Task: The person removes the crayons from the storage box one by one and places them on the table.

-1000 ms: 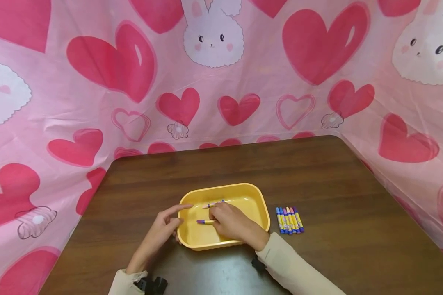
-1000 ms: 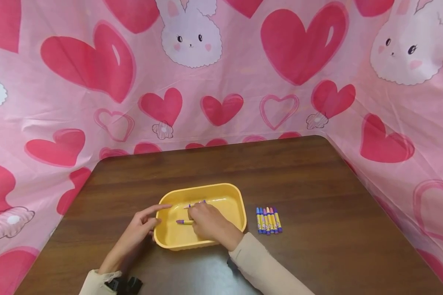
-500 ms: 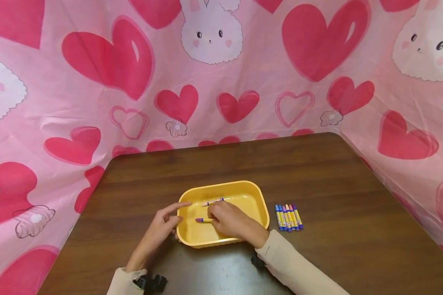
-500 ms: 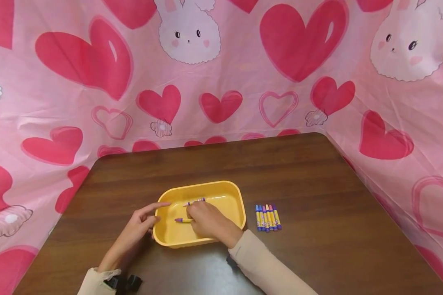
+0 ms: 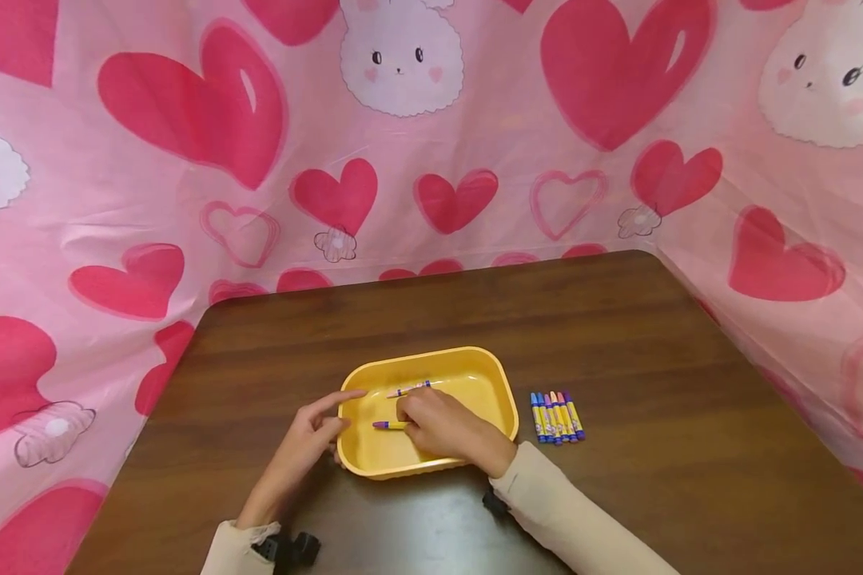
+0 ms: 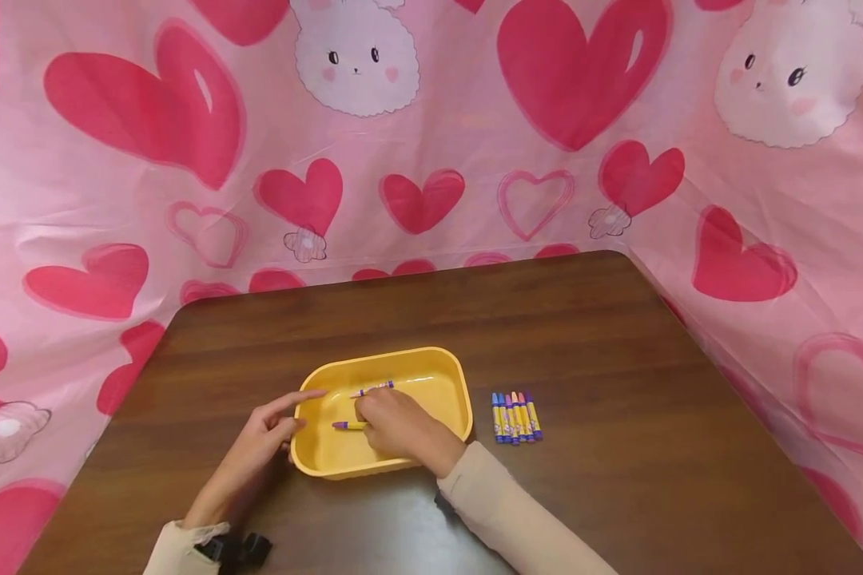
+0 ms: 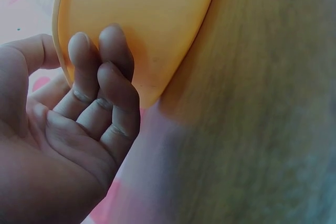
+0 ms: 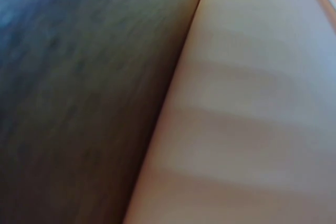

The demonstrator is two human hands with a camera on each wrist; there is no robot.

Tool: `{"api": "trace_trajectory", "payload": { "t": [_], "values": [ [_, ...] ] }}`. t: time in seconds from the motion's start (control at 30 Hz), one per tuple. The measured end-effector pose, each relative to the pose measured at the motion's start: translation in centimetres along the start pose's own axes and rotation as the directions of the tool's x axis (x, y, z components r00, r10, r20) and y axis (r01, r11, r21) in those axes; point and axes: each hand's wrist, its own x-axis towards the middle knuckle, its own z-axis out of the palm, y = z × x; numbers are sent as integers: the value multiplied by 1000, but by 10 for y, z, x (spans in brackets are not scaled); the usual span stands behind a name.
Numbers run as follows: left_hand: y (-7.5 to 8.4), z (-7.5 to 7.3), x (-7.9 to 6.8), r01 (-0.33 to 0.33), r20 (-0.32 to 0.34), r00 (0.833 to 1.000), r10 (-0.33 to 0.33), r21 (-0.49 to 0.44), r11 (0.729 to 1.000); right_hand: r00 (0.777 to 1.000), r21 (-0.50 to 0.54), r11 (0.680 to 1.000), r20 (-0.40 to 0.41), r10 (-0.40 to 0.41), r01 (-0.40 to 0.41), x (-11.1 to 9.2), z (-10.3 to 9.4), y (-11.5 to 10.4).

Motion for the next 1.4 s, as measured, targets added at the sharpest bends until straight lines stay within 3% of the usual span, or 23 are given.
{"api": "trace_trajectory", "payload": {
  "t": [0.2,0.37,0.57,0.93,1.1,1.23,1.4],
  "values": [
    [-2,-3,-1,-2,11,1000,2,2,1000,1000,-39,999,4,-3,4,1,-2,-4],
    [-1,-1,0,22,6,1000,-22,6,1000,999,-81,997,-43,-16,13,-7,-8,-1],
    [1,0,1,61,-33,998,-60,24,998,995,-114,994,-100,-15,4,-24,-16,10],
    [-1,-2,1,39,-18,999,-39,7,999,976,-89,992,-206,74,-94,-58,-39,20],
    [-2,-3,1,32,-8,999,-32,8,999,963,-73,992,-258,80,-102,-70,-46,21],
    [-1,-3,0,53,-19,998,-53,12,999,937,-44,990,-331,112,-134,-81,-53,23],
    [-1,-2,0,56,-15,998,-56,20,998,872,79,976,-438,218,-204,-99,-64,30]
  ]
}}
